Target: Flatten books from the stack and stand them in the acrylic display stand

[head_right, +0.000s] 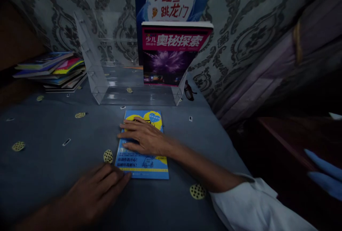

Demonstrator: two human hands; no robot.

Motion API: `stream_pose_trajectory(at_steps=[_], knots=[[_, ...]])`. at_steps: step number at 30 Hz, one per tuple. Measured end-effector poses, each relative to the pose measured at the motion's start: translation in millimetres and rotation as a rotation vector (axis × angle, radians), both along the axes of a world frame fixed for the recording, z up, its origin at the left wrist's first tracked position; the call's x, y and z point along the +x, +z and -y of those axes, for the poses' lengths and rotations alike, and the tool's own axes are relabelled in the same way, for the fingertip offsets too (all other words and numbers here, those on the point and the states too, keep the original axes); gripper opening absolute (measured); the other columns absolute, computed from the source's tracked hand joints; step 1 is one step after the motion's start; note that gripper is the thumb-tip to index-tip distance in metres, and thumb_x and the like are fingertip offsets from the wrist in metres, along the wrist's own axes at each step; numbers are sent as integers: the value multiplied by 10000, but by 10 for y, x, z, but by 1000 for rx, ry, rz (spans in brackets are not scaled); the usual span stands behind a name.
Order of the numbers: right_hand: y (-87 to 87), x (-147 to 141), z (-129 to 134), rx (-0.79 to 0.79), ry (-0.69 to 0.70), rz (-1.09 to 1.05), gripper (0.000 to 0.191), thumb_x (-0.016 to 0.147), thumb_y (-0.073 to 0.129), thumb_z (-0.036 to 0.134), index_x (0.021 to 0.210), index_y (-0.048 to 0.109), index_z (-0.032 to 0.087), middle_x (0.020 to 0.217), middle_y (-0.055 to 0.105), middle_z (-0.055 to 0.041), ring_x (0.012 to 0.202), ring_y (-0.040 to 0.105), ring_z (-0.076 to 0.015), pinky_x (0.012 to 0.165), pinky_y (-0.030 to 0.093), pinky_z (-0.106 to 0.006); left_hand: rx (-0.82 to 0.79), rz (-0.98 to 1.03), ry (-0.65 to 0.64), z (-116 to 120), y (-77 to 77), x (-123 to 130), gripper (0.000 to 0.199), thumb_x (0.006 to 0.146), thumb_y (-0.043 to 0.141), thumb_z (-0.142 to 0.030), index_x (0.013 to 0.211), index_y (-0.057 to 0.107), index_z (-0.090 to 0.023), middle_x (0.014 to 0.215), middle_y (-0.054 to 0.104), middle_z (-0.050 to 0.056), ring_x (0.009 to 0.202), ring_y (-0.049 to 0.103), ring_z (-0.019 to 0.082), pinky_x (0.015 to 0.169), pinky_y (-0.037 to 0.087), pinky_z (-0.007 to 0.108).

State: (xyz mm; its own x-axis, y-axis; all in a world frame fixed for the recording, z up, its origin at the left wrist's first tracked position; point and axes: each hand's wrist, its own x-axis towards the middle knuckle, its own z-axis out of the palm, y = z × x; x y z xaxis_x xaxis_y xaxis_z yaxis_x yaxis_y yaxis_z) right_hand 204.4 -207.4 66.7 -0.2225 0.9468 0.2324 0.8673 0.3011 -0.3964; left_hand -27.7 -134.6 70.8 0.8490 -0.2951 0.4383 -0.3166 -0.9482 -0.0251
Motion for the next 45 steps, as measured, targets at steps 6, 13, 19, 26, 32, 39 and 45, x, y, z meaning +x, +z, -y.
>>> stream_pose_trajectory(at_steps=[6, 13, 19, 26, 32, 39, 45], knots=[[4, 34, -45, 1, 10, 36, 345, 1029, 524, 338, 1343, 628, 239, 1517, 520, -77, 1471, 377, -205, 1233, 256, -472, -104, -147, -30, -110, 99, 194, 197, 996, 436, -126, 1065, 621, -134, 851, 615, 42, 778, 569, 186, 757, 493, 336], [1, 77, -55, -5, 49, 37, 363, 1010, 538, 240, 1362, 605, 180, 1490, 547, -99, 1467, 384, -206, 1233, 273, -459, -63, -149, -92, -326, 109, 654, 251, 1031, 385, -180, 1004, 632, -148, 894, 657, 52, 833, 625, 176, 764, 525, 301], [-48, 141, -96, -3, 4, 73, 373, 1042, 477, 268, 1395, 574, 197, 1550, 472, -108, 1476, 368, -190, 1239, 267, -452, -11, -17, -30, -285, -38, 701, 244, 1021, 389, -166, 945, 621, -160, 822, 617, 46, 783, 616, 186, 653, 510, 285], [-79, 231, -175, 1, -167, 67, 405, 1040, 478, 363, 1415, 566, 239, 1543, 485, -88, 1465, 390, -229, 1225, 296, -481, -61, -36, -23, -280, -27, 688, 234, 1028, 406, -175, 898, 600, -173, 786, 598, 21, 717, 581, 160, 634, 470, 263], [-52, 306, -100, -53, -340, 77, 453, 1037, 461, 366, 1452, 528, 195, 1555, 460, -129, 1451, 406, -274, 1200, 300, -541, -114, -39, -35, -285, -53, 681, 203, 1015, 425, -160, 942, 615, -162, 793, 595, 25, 723, 568, 162, 668, 482, 273], [-147, 329, 1, 36, -480, -11, 424, 1023, 398, 279, 1388, 590, 181, 1470, 557, -142, 1392, 484, -266, 1178, 320, -569, -189, -98, 106, -362, -53, 724, 259, 990, 492, -246, 1200, 594, -132, 1175, 623, 131, 1092, 584, 267, 911, 534, 453], [-348, 406, 88, 129, -551, -121, 460, 1010, 368, 284, 1392, 591, 154, 1485, 529, -177, 1432, 430, -305, 1196, 292, -612, -211, -180, 274, -602, -213, 906, 534, 1011, 477, -462, 1435, 451, -138, 1547, 421, 170, 1473, 339, 323, 1187, 340, 556]])
